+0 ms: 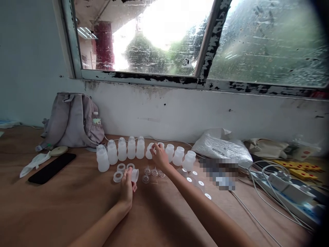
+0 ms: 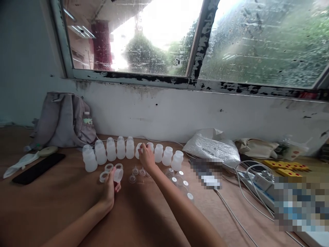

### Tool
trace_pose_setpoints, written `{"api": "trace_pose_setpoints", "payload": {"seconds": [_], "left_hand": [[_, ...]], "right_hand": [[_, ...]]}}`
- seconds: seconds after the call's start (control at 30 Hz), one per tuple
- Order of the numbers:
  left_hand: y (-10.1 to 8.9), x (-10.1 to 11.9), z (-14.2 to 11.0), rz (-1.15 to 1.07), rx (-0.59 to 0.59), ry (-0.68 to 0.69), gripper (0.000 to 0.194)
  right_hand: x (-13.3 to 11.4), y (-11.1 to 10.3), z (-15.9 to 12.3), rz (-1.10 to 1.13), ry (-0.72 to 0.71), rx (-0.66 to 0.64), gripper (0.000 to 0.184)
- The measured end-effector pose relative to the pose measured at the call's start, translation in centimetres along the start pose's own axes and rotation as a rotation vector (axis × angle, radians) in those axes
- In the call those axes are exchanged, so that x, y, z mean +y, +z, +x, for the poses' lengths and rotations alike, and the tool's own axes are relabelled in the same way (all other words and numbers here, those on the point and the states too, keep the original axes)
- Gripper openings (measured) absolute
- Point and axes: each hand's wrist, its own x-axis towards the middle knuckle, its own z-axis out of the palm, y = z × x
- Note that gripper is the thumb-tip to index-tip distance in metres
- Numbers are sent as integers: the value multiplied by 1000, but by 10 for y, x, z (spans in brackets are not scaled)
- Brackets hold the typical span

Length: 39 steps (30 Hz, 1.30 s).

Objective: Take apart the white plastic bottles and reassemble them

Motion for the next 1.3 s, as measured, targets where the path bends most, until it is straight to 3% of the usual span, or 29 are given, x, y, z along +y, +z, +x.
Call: {"api": "trace_pose_setpoints", "payload": {"seconds": [0.1,0.17,0.23,0.33,0.5,0.57,0.67,0.93,1.2,1.3], "left_hand": [[0,-1,-1,17,1,-24,32],[-1,-1,-2,18,2,-25,33],[0,0,-4,17,-5,-14,34],[2,2,-9,32,-28,-13,35],[7,4,-17,65,-56,-43,33],[10,5,-21,86,-72,-41,32],[13,9,-27,122,-93,-36,32],[10,5,-29,264,-222,44,29],[8,9,-20,278,-291,90,25],[8,16,-18,202,-351,40,28]], "right_hand": [[-6,-20,-23,48,-86,59,12],[-8,-36,-42,172,-230,167,9],[-5,-48,-65,246,-321,189,8],[4,-55,-99,314,-384,132,28],[15,-48,-135,419,-231,-78,52],[14,-45,-138,479,-151,-198,57],[9,-45,-136,506,-118,-287,47],[15,-44,-137,275,-258,-211,52],[17,-44,-136,328,-175,-204,51],[17,-45,-134,382,-140,-219,49]]}}
